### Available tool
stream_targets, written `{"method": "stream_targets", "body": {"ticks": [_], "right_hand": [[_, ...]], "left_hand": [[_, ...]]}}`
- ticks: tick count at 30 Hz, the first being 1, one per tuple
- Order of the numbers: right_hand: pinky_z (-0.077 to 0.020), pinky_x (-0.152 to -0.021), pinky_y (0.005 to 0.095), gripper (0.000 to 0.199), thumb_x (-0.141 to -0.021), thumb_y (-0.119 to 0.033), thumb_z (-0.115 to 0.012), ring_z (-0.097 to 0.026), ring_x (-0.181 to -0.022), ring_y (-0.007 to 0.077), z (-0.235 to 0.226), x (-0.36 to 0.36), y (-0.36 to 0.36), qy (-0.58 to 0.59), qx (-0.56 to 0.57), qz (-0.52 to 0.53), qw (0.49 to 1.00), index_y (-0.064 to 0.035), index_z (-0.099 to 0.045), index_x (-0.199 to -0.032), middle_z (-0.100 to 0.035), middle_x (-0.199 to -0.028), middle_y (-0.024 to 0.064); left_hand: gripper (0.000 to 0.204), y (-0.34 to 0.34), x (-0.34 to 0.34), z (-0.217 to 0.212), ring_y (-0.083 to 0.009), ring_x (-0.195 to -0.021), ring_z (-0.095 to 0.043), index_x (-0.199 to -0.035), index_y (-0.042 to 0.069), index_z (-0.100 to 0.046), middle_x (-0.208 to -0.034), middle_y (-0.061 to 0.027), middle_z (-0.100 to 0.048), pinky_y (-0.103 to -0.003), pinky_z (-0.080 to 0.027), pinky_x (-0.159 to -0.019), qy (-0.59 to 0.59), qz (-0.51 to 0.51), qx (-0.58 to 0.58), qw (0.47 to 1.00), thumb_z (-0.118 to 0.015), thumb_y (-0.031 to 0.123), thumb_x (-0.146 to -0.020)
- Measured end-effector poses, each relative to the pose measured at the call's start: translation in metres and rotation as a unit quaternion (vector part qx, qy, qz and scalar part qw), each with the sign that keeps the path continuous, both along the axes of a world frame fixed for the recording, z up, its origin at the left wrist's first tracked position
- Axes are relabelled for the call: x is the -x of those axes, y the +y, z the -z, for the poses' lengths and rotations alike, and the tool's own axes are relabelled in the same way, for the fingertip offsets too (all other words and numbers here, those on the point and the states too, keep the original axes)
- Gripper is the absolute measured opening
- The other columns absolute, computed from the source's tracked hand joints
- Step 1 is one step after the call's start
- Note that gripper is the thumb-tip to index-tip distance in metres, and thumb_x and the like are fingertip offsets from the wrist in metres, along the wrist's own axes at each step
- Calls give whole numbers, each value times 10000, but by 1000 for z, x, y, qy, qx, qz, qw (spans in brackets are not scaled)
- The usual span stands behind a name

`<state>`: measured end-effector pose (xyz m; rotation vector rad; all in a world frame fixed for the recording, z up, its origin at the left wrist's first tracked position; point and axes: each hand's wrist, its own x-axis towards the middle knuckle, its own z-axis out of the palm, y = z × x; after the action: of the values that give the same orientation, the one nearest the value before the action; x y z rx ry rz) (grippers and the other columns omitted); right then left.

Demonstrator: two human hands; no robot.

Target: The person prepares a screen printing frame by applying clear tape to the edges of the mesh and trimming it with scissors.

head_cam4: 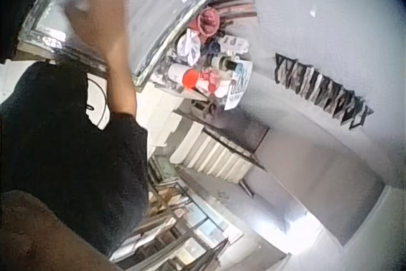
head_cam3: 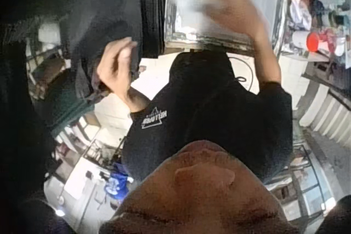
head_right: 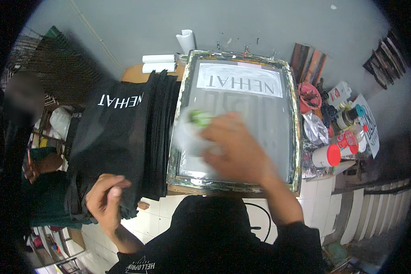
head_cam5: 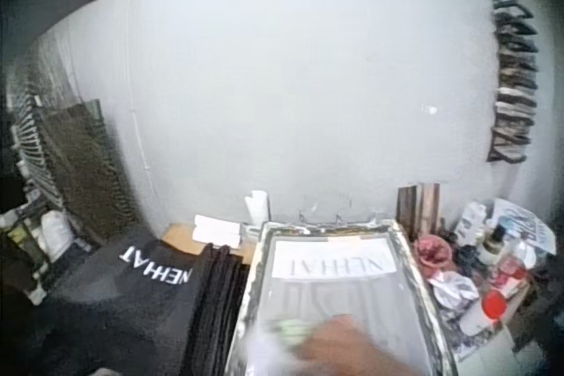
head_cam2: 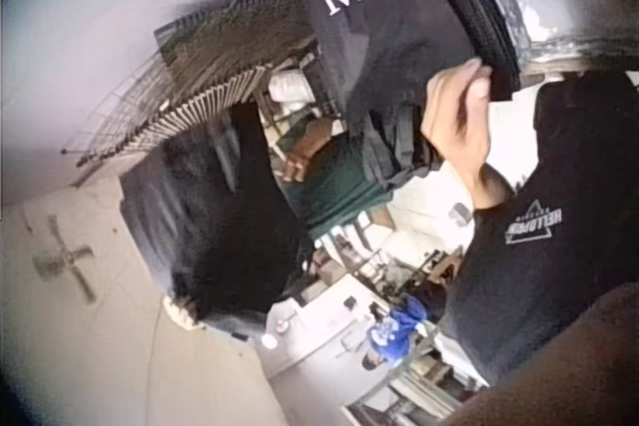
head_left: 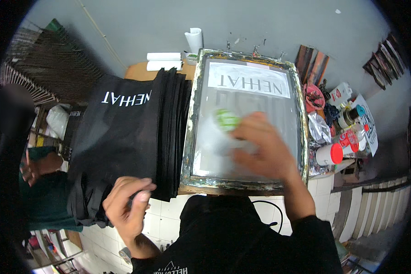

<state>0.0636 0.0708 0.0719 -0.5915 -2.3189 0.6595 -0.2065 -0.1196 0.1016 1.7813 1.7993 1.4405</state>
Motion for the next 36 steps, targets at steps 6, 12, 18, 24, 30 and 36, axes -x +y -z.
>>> {"method": "stream_targets", "body": {"ticks": [6, 12, 18, 24, 30, 36], "right_hand": [[-452, -875, 406, 270, -684, -53, -712, -591, -886, 337, -22, -124, -18, -49, -4, 258, 965, 34, -671, -935, -645, -894, 151], [-447, -871, 386, 256, -694, -49, -715, -589, -904, 318, -18, -168, -12, -41, 15, 289, 956, 40, -668, -929, -647, -868, 144], [-445, -878, 398, 273, -709, -48, -715, -587, -905, 325, -28, -139, 18, -8, -21, 164, 986, 37, -685, -966, -657, -898, 140], [-420, -929, 450, 253, -782, -143, -700, -626, -923, 317, -26, -7, 60, 22, -78, -56, 995, -15, -717, -1000, -657, -893, 140], [-405, -924, 465, 138, -752, -124, -664, -649, -933, 275, 34, 192, 39, -93, -184, -182, 962, -61, -742, -846, -671, -885, 114], [-391, -1002, 491, 115, -695, -114, -704, -672, -908, 279, 108, 271, 11, -133, -228, -212, 941, -60, -762, -779, -706, -860, 111]], "left_hand": [[157, 26, -46, 4, -245, -759, -703, -965, -15, -747, -839, -125, -742, -355, -510, -751, 6, 77, 32, 997, -757, 96, -854], [167, 35, -83, 13, -233, -770, -700, -986, -12, -743, -868, -129, -745, -347, -508, -763, 7, 107, 75, 991, -743, 116, -880], [151, 23, -111, 11, -240, -766, -714, -992, -9, -746, -882, -136, -748, -344, -515, -775, -18, 83, 94, 992, -739, 102, -890], [174, -2, -103, 14, -243, -803, -706, -985, -19, -734, -892, -125, -749, -371, -516, -782, -11, 0, 94, 996, -738, 136, -906], [138, -26, -64, 7, -225, -805, -703, -966, -36, -735, -885, -129, -757, -326, -519, -750, -103, -154, 97, 978, -718, 70, -878], [154, -6, -14, 14, -227, -794, -692, -977, -51, -722, -867, -157, -741, -308, -524, -746, -75, -123, 78, 986, -707, 44, -857]]}}
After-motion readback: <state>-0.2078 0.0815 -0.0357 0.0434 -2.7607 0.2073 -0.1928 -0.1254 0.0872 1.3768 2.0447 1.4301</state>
